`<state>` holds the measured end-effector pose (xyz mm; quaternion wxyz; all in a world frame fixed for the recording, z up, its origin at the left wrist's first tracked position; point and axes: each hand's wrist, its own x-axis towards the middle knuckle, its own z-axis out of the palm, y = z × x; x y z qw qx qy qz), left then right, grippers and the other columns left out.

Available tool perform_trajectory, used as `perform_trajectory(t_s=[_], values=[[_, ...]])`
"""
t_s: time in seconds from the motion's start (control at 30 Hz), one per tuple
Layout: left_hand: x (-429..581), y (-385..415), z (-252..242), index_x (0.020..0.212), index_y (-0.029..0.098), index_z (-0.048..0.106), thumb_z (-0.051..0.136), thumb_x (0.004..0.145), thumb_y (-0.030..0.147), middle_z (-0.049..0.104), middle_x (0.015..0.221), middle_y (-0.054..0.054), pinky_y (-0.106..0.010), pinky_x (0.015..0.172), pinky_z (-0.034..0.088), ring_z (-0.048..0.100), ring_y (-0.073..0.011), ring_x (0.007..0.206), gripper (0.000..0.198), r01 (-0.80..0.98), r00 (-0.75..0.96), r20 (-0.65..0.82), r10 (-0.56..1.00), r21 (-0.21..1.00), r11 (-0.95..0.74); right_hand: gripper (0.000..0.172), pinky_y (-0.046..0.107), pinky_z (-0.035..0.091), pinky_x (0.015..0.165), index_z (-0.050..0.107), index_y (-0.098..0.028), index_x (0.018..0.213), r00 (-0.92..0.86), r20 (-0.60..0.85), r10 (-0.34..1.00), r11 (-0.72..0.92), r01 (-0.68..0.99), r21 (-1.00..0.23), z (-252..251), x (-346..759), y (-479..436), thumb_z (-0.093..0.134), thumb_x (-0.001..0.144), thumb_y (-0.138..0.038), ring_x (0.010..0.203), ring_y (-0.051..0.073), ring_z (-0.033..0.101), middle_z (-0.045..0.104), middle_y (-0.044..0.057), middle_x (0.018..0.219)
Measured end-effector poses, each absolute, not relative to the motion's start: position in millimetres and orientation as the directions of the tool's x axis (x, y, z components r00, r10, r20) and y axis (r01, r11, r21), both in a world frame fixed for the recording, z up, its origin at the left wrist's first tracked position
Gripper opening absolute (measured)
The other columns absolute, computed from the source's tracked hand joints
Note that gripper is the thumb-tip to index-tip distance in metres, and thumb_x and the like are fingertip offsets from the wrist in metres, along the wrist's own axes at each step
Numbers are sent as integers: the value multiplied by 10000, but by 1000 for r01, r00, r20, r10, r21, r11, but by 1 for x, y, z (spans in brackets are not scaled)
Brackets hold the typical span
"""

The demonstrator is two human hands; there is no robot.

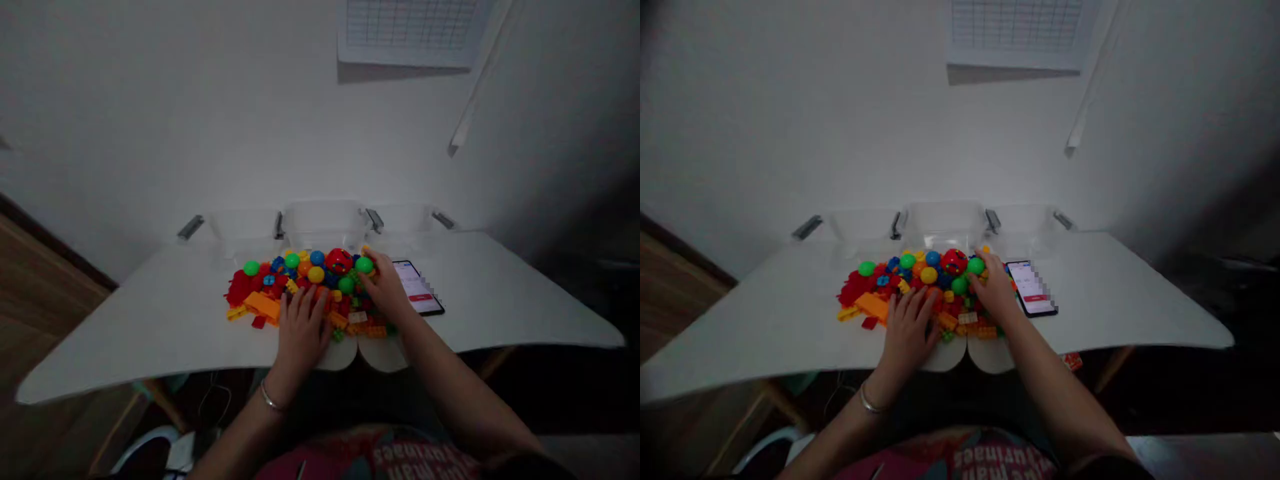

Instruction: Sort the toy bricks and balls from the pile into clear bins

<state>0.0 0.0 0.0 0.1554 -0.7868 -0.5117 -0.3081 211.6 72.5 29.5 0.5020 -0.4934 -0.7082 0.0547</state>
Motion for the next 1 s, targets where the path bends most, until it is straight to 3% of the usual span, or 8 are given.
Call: perform_trajectory(t_s=[0.13, 0.27, 0.43, 0.57, 0.8, 0.87, 1.0], values=[[0, 3, -2, 1377, 197, 521, 550, 869, 292, 567, 1375, -113, -574, 1154, 223, 452, -317, 1298, 517, 902, 282, 639, 716, 77, -424, 382, 451, 532, 875, 538, -215, 1170, 146, 705, 694, 467, 654, -595, 63, 248, 96, 588, 827, -376, 959, 229, 613, 614, 105, 1162], [0, 6, -3, 1384, 203, 513, 557, 860, 290, 562, 1382, -116, -578, 1151, 223, 464, -317, 1289, 533, 906, 279, 626, 728, 79, -415, 370, 410, 548, 833, 580, -200, 1133, 203, 748, 632, 431, 710, -556, 88, 284, 139, 585, 809, -380, 1005, 236, 601, 615, 110, 1145], [-1, 7, -2, 1387, 207, 510, 545, 866, 290, 561, 1385, -111, -578, 1150, 225, 470, -314, 1283, 529, 908, 275, 621, 734, 83, -410, 400, 391, 527, 853, 651, -135, 1130, 226, 607, 762, 212, 799, -563, 87, 304, 184, 578, 777, -308, 951, 239, 624, 651, 152, 1132], [-1, 6, -2, 1381, 206, 515, 544, 863, 288, 570, 1376, -107, -581, 1148, 227, 476, -312, 1278, 525, 910, 267, 614, 742, 93, -404, 408, 394, 485, 885, 669, -159, 1171, 172, 423, 890, 38, 895, -444, 78, 300, 191, 544, 837, -358, 937, 249, 657, 719, 120, 1055], [0, 7, -2, 1385, 202, 507, 543, 864, 295, 579, 1362, -114, -580, 1148, 231, 480, -312, 1278, 531, 911, 265, 614, 743, 94, -402, 400, 405, 422, 947, 697, -174, 1133, 171, 351, 921, -89, 967, -238, 77, 291, 186, 391, 935, -340, 1070, 276, 652, 731, 132, 1080], [0, 7, -2, 1385, 198, 509, 548, 858, 293, 581, 1360, -117, -579, 1146, 235, 482, -314, 1274, 536, 910, 266, 612, 745, 95, -403, 387, 418, 424, 949, 707, -171, 1103, 177, 329, 928, -95, 963, -251, 79, 292, 186, 394, 931, -318, 1073, 281, 651, 729, 137, 1082], [-1, 7, -1, 1387, 194, 505, 551, 854, 289, 581, 1359, -115, -581, 1140, 246, 481, -317, 1271, 544, 910, 266, 610, 747, 97, -404, 359, 393, 471, 914, 682, -147, 1124, 161, 409, 898, 45, 892, -450, 85, 296, 184, 460, 882, -294, 1014, 253, 661, 716, 135, 1111]])
